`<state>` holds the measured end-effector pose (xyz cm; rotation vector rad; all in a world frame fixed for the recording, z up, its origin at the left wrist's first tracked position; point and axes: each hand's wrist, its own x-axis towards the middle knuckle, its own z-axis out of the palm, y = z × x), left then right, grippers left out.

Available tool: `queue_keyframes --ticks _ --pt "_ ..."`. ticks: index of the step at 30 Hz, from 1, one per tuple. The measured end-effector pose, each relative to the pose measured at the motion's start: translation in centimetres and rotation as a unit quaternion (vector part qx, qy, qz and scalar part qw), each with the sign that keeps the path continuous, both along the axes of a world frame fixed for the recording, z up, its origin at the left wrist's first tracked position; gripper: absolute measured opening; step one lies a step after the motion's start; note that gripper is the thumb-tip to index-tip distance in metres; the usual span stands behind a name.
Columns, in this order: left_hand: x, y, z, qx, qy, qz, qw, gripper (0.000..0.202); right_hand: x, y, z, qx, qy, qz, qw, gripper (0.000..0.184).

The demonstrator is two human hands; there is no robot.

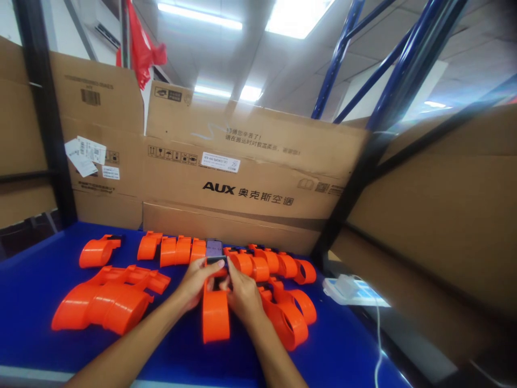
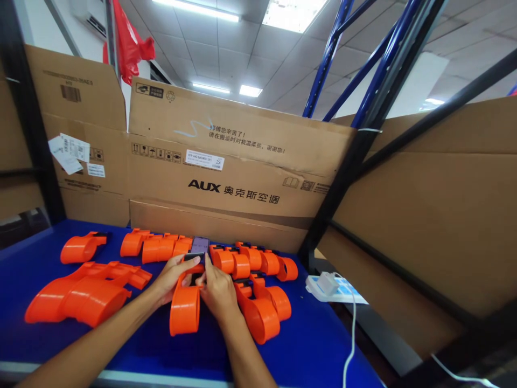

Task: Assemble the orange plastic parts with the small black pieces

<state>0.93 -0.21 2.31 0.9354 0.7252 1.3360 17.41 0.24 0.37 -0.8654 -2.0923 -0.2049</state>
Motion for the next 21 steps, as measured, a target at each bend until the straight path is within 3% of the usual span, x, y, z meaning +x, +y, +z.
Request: queue_keyframes --ticks 6,11,21 --pt "-0.1 0.0 0.2 0.027 0.020 0.021 0.999 0.040 0.4 -0.1 1.2 0.009 0.023 0.014 1.000 0.053" --pt "0.1 -0.1 0.2 0.070 0.073 0.029 0.994 0.043 0.2 -0.3 1.4 -0.024 0.115 0.000 0.993 0.039" --pt "-0.2 -0.1 0.0 0.088 0.091 0.035 0.991 0.039 -0.6 -1.0 1.4 -0.082 0.148 0.003 0.986 0.032"
